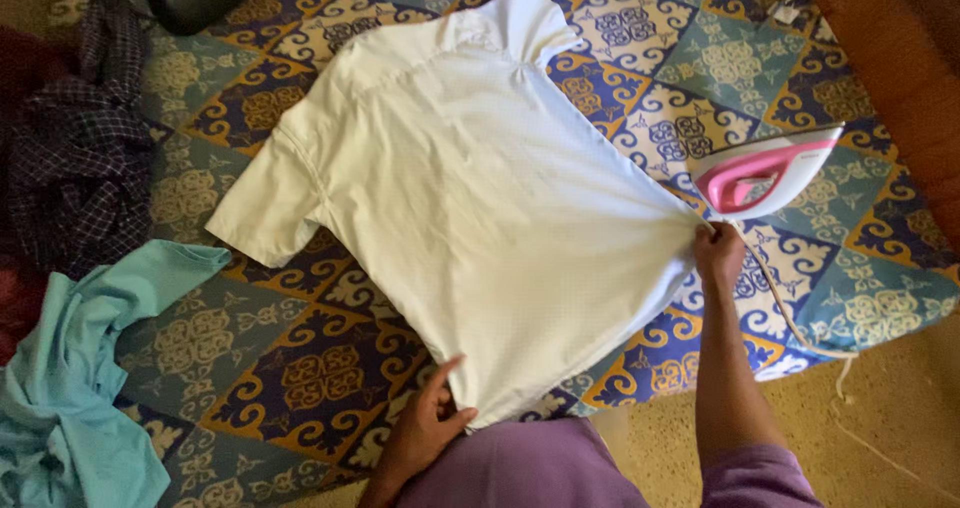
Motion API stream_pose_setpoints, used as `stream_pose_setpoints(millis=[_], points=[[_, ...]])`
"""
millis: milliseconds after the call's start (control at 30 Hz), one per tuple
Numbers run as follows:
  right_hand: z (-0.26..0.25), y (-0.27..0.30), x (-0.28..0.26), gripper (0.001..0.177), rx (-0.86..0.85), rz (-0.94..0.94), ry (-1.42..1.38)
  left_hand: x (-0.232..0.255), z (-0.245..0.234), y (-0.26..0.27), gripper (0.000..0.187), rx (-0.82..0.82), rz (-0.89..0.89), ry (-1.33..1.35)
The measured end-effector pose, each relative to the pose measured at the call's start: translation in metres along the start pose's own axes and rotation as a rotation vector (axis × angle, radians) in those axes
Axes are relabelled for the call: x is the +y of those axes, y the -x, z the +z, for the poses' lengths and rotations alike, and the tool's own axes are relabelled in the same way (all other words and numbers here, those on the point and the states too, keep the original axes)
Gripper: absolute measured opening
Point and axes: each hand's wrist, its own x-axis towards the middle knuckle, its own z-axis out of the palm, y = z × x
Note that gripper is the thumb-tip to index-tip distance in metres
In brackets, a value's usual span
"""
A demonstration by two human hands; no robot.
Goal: The person spreads a white shirt across a bed and smoothed it by hand. Using an iron, they press the fabric of the sleeves and the main body of the shirt to remove wrinkles.
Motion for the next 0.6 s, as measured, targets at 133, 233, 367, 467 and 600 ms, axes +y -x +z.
stream_pose_setpoints(millis=[133,233,367,467,600], points=[[-0.006,-0.002,-0.006,0.035,-0.035,-0.038,-0.05,0.005,0.004,-0.008,0.053,-0.077,0.049,0.049],[-0.007,0.004,-0.006,0.043,-0.158,0.003,-0.084,-0.001,0.012,-0.024,0.042,-0.15,0.053,0.202],[-0.009,0.021,-0.001,0.048,-0.192,0.031,-0.043,-0.015,0.01,-0.03,0.036,-0.099,0.061,0.064],[-0.012,0.025,0.002,0.047,-0.234,0.079,-0.088,-0.028,0.008,-0.031,0.036,-0.102,0.025,0.089],[-0.007,0.024,0.005,0.046,-0.231,0.093,-0.092,-0.048,0.012,-0.03,0.037,-0.111,-0.017,0.034]])
